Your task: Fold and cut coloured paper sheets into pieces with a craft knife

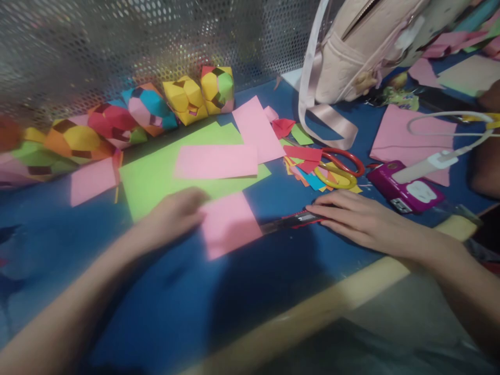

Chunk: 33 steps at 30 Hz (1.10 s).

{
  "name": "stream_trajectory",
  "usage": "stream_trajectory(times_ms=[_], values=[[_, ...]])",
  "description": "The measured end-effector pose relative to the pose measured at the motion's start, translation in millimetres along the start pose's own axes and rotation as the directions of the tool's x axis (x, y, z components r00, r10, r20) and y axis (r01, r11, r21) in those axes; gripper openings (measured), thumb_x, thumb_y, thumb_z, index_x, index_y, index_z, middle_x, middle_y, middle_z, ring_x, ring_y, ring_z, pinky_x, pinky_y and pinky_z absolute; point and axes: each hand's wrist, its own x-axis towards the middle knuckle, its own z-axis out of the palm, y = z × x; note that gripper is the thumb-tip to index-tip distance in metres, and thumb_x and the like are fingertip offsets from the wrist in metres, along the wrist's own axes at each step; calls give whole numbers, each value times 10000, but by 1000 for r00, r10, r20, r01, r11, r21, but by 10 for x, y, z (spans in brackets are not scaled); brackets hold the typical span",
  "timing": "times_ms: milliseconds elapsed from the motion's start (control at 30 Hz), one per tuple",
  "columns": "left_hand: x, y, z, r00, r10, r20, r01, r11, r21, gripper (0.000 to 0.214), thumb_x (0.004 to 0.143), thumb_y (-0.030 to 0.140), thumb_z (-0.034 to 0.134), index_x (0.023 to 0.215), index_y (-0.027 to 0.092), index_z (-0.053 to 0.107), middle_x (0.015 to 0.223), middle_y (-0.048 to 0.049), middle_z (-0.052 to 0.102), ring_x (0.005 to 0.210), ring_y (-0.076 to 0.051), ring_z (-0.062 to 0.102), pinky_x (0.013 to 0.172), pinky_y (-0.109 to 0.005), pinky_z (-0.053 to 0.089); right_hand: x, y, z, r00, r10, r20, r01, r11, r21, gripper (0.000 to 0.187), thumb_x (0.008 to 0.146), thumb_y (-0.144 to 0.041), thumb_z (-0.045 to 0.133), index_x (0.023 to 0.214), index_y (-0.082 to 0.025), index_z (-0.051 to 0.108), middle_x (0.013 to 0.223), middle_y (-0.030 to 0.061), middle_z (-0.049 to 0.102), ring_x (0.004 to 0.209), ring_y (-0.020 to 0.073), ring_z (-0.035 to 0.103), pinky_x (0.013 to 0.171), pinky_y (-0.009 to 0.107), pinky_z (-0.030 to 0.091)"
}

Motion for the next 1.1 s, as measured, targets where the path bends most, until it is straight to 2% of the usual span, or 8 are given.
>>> stream_trajectory(times_ms=[67, 133, 267, 367, 500, 633, 800, 1100], values=[[-36, 78, 31, 988, 90, -129, -71, 987, 142, 306, 874, 390, 510, 1048, 162, 614, 965, -94, 625, 890, -244, 598, 772, -364, 493, 5, -18, 24, 1000, 6, -25, -6, 1000, -14, 376, 1008, -317, 345, 1233, -203, 623, 1134, 123, 657, 1040, 237, 621, 889, 406, 523], [-57, 169, 75, 952, 242, -189, -201, 956, 212, 299, 918, 367, 447, 1023, 161, 637, 1047, -122, 622, 989, -262, 582, 855, -399, 489, 13, -33, 43, 999, 9, -44, -10, 1000, -16, 364, 1002, -321, 364, 1224, -205, 629, 1142, 122, 658, 1052, 239, 618, 904, 412, 517], [-3, 255, 242, 840, 530, -119, -507, 843, 178, 297, 964, 254, 410, 1177, 193, 608, 1341, -123, 566, 1297, -261, 465, 1079, -477, 389, 48, -43, 66, 998, 1, -67, -1, 1000, -2, 347, 995, -357, 402, 1182, -205, 651, 1125, 120, 662, 1023, 239, 626, 883, 406, 521], [88, 178, 415, 776, 627, -60, -608, 771, 192, 330, 971, 202, 419, 1269, 178, 559, 1428, -140, 507, 1391, -261, 382, 1127, -525, 338, 81, -41, 76, 998, -13, -67, 15, 999, 37, 353, 1001, -344, 390, 1169, -191, 660, 1083, 122, 665, 987, 234, 630, 846, 389, 527], [147, 41, 566, 737, 676, -17, -642, 708, 294, 378, 989, 177, 396, 1354, 147, 487, 1461, -160, 458, 1413, -260, 350, 1142, -531, 324, 93, -64, 76, 997, -35, -64, 42, 992, 119, 331, 1003, -316, 402, 1182, -190, 651, 1043, 116, 659, 948, 216, 629, 802, 360, 529], [139, 13, 582, 718, 696, -7, -652, 676, 343, 389, 993, 160, 380, 1371, 132, 468, 1470, -159, 441, 1426, -250, 322, 1151, -517, 325, 72, -124, 60, 996, -67, -67, 76, 987, 144, 293, 988, -250, 447, 1193, -152, 632, 1030, 127, 644, 938, 214, 616, 774, 352, 526], [131, 28, 573, 723, 691, 2, -645, 674, 359, 403, 990, 148, 384, 1388, 148, 447, 1479, -155, 426, 1431, -247, 311, 1148, -527, 327, 54, -196, 52, 994, -80, -69, 89, 987, 133, 277, 976, -199, 462, 1183, -104, 619, 1011, 143, 631, 923, 217, 595, 747, 347, 525], [125, 18, 585, 721, 693, 1, -649, 675, 349, 446, 982, 151, 412, 1426, 177, 397, 1488, -149, 414, 1440, -250, 288, 1151, -540, 315, 13, -276, 89, 991, -60, -121, 81, 982, 172, 248, 944, -140, 513, 1172, -103, 605, 995, 130, 620, 896, 202, 581, 737, 332, 518]])
